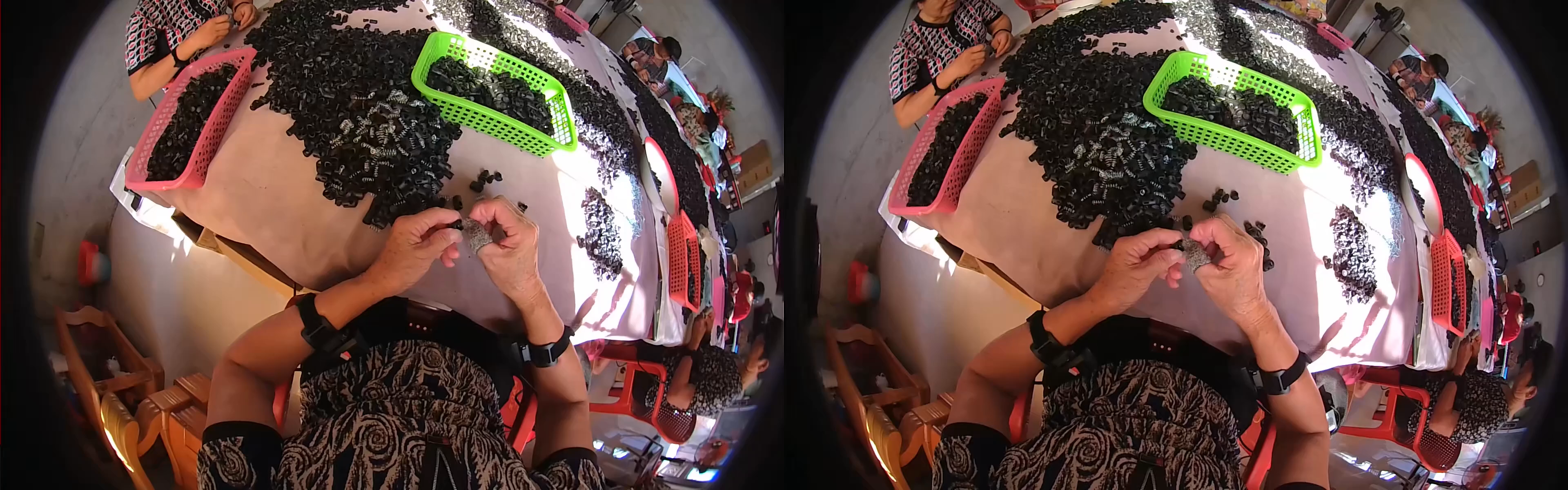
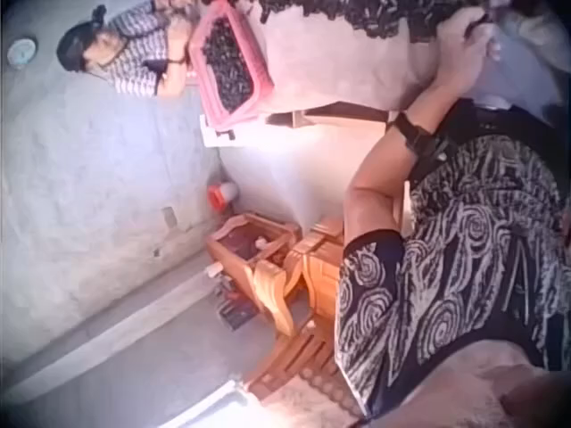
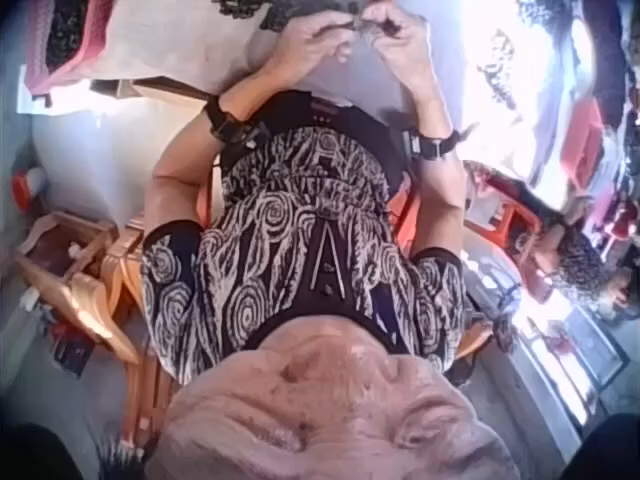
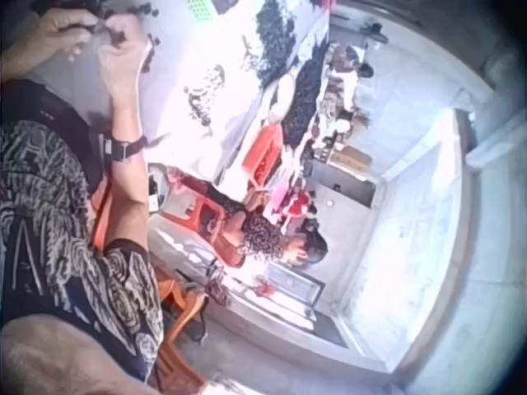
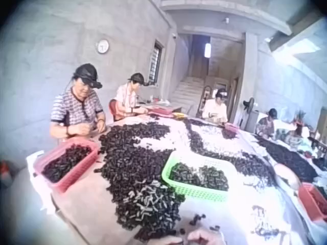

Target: Sorting small black plastic parts on a table from a pile into containers.

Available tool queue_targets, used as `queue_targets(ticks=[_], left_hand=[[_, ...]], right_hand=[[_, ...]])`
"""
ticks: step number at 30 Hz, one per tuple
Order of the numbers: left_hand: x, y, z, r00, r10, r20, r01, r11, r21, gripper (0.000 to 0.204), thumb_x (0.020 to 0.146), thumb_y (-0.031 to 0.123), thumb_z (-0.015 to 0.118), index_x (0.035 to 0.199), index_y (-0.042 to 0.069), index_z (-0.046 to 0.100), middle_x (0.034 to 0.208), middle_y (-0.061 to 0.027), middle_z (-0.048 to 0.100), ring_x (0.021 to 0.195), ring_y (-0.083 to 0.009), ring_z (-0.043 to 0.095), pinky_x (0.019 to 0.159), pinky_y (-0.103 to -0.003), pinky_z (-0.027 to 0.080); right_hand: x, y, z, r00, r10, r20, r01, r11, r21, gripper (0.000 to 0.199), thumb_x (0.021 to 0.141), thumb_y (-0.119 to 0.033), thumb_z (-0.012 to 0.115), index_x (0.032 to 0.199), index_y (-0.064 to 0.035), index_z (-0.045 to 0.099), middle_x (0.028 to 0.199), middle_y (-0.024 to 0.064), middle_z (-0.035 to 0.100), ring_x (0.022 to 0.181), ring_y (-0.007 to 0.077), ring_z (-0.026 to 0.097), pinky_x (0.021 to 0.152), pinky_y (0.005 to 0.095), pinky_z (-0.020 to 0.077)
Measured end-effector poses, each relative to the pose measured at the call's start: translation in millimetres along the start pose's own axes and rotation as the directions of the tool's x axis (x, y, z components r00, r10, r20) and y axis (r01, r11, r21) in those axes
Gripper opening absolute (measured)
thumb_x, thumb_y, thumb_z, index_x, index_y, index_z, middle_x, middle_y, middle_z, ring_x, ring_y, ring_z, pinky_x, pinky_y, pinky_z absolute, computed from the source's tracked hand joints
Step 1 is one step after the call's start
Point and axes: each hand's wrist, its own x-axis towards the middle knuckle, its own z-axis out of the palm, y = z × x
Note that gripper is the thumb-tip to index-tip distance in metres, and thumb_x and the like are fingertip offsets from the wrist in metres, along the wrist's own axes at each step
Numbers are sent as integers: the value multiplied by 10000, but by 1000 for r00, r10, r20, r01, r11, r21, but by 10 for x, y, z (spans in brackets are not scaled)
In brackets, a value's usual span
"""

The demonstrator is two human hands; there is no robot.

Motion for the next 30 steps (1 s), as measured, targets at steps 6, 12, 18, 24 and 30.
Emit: queue_targets(ticks=[6,12,18,24,30], left_hand=[[11,20,43,1000,18,-4,-18,1000,-6,167,917,55,539,1067,-9,579,785,-34,594,657,-79,565,617,-231,500],[-8,31,38,1000,10,4,-10,1000,5,168,917,56,541,1065,-9,581,793,-35,596,660,-75,565,614,-230,503],[-33,54,65,1000,-5,-14,6,996,93,168,910,46,543,1061,-18,583,792,-29,588,657,-68,562,602,-225,507],[-39,41,60,1000,-12,-16,14,996,85,166,904,37,544,1053,-24,585,791,-22,568,651,-68,557,595,-224,504],[-31,59,64,1000,10,-2,-10,995,97,164,902,38,549,1049,-22,590,812,-14,559,644,-65,552,594,-221,499]], right_hand=[[-56,30,47,994,-93,-64,96,994,58,202,682,78,595,853,-26,564,743,66,541,596,173,532,533,265,432],[-122,-108,29,990,-127,-59,119,986,-114,287,646,98,545,897,-35,579,755,80,544,627,202,557,542,277,452],[-122,-84,7,996,-89,-22,86,991,-107,303,644,88,552,915,-42,592,759,76,547,615,202,565,543,281,455],[-140,-94,-14,997,-75,1,74,986,-147,306,649,99,554,918,-39,595,770,80,556,644,211,576,555,294,463],[-126,-28,3,997,-74,-2,74,997,10,344,648,128,534,945,-30,606,790,81,570,676,200,575,594,275,459]])
